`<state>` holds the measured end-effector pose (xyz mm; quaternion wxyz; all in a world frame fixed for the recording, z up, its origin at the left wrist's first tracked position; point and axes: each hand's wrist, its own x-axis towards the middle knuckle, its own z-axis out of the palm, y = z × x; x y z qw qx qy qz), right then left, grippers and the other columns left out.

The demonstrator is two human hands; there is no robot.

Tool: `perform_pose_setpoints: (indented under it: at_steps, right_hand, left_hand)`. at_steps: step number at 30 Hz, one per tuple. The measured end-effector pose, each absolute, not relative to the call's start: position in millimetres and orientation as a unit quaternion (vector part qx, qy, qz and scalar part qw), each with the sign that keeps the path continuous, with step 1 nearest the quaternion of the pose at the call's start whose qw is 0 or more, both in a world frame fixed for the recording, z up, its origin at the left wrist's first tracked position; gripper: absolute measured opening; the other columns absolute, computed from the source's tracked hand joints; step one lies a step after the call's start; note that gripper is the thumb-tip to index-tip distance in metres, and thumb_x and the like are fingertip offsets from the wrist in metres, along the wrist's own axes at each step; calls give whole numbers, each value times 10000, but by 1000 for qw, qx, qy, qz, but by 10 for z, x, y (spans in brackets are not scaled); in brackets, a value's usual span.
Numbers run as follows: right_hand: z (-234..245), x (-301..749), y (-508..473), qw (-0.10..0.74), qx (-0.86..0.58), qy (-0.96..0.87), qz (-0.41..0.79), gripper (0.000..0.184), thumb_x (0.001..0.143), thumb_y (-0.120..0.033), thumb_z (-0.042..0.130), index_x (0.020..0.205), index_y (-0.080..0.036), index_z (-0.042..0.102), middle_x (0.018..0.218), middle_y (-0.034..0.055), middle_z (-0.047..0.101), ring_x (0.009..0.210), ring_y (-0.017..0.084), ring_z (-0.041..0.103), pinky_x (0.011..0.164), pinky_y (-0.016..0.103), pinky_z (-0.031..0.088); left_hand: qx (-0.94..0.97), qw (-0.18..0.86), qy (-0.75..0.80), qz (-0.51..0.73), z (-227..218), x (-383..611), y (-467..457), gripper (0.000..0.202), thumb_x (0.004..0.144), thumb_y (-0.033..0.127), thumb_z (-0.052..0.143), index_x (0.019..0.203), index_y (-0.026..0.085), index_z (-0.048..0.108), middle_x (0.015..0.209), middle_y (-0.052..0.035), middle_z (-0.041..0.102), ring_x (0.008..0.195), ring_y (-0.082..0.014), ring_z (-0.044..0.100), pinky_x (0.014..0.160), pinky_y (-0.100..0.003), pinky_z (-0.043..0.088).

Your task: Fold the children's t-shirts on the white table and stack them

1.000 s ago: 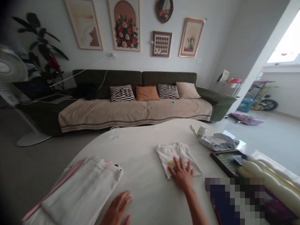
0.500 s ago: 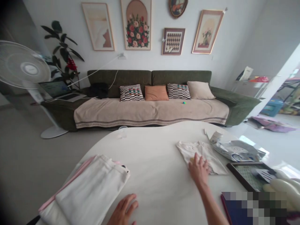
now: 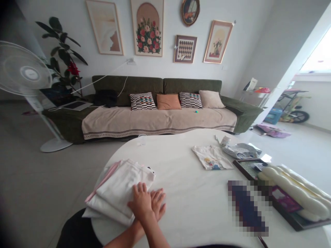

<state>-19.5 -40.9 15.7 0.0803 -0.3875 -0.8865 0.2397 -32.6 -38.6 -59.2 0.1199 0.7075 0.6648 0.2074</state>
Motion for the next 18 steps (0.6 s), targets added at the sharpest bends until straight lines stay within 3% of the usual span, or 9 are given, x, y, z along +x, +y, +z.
perform_pose_setpoints:
  at_steps: [4,6,8,11,13,18]
  right_hand:
    - [195,-166,-386,115,-405,-872,250,425,640,-219,650,1048,-243,533,1205,73,507,1141,254,429,876,365,397]
    - [226,-188,-309,122,-397,-872,258,325,649,-193,634,964,-231,567,1092,41,572,1066,203,490,852,287,411]
    - [252,-193,-168,144,-415,-862,252,276,721,-172,556,994,-214,557,1075,42,574,1057,172,492,865,251,396]
    - [260,-163,107,180,-477,-827,235,368,793,-131,450,1161,-152,458,1204,107,487,1138,183,425,917,274,357]
    - [241,-146,269,184,-504,-810,236,383,803,-134,464,1185,-122,434,1174,128,502,1098,187,458,905,290,370]
    - [243,-189,434,169,-527,-795,247,251,850,-325,498,1025,-149,535,997,41,572,867,146,557,772,350,459]
  left_hand:
    - [696,180,672,180,-383,-247,-588,464,818,231,418,1279,190,446,1343,-102,406,1258,-313,302,1032,-509,208]
    - [712,196,644,199,-325,-238,-836,496,789,217,449,1283,174,439,1333,-112,417,1241,-307,336,1025,-485,252]
    - [732,202,604,241,-350,-282,-1140,520,761,227,489,1276,179,445,1305,-112,453,1204,-283,398,1011,-437,309]
    - [710,204,583,336,-488,-457,-1561,458,774,278,488,1224,197,499,1235,-97,527,1146,-226,473,976,-347,382]
    - [644,212,612,407,-554,-626,-1757,415,804,346,459,1183,193,536,1208,-99,549,1132,-207,488,968,-318,394]
    - [405,366,650,529,-344,-1050,-1944,627,717,587,519,1165,148,537,1122,-138,600,1071,-235,540,934,-331,418]
